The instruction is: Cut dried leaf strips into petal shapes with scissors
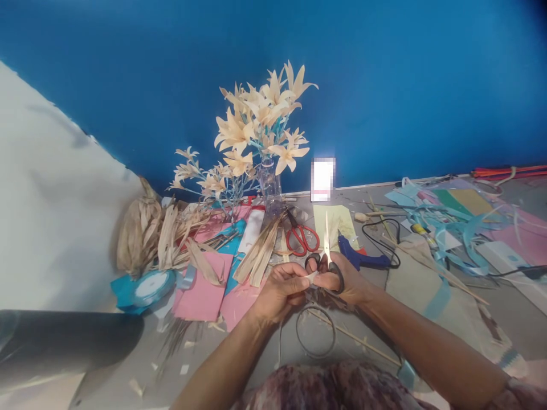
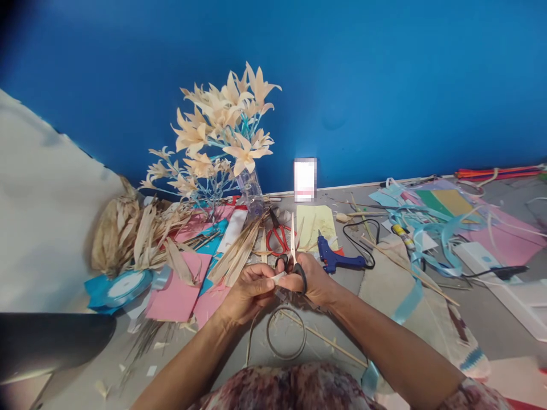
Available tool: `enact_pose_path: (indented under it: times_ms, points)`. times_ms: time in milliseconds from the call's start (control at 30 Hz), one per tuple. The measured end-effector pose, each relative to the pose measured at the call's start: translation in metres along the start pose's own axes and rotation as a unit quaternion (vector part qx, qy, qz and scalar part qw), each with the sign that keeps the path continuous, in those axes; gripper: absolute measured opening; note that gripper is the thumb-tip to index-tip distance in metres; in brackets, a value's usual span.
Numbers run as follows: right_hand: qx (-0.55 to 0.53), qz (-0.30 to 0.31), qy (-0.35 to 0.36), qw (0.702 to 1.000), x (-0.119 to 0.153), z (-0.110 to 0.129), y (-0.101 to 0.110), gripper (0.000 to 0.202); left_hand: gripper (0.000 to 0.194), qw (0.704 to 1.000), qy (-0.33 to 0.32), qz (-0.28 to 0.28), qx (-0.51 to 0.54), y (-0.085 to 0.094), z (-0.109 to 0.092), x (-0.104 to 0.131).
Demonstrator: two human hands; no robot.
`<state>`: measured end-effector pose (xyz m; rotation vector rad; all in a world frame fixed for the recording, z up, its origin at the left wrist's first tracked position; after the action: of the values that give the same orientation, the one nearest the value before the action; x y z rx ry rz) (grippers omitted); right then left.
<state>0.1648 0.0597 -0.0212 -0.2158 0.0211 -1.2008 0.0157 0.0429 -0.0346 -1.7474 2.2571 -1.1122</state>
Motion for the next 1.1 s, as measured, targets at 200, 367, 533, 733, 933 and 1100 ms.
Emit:
enact_pose_path:
  times_ms: [200, 367, 533, 733, 933, 1100]
  points:
    - [0.062, -0.003, 0.022, 0.998, 0.001, 0.004, 0.001, 0.021, 0.031, 0.995, 0.035, 0.036, 0.087, -0.003, 0.006, -0.001]
    - [0.049, -0.013, 0.011, 0.999, -0.001, 0.007, 0.002, 0.025, 0.034, 0.999, 0.008, 0.013, 0.034, 0.000, -0.001, -0.002]
    - [0.064, -0.050, 0.003, 0.997, -0.001, 0.009, 0.001, 0.019, 0.029, 0.989, -0.056, -0.055, -0.123, 0.000, -0.006, 0.000]
    - [0.106, -0.078, -0.008, 0.991, 0.002, 0.006, 0.002, 0.016, 0.018, 0.958, -0.107, -0.067, -0.258, -0.006, -0.013, 0.005]
    - [0.080, -0.031, -0.078, 0.993, 0.000, 0.006, 0.001, 0.014, 0.025, 0.970, -0.084, -0.036, -0.224, 0.002, -0.009, 0.001]
    - [0.042, -0.041, -0.074, 0.996, -0.001, 0.006, 0.004, 0.022, 0.028, 0.986, -0.055, -0.038, -0.153, 0.009, -0.002, -0.004]
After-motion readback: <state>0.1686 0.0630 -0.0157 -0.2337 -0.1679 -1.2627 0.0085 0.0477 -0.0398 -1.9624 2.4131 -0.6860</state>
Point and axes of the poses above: each hand's wrist, its own x-axis away from the middle knuckle, its own y-axis out of the back of the hand, z = x × y, the point moved 3 cm from there along -x, towards the middle knuckle, and after that the axes turned 7 degrees about -z, right-handed, at the moved point
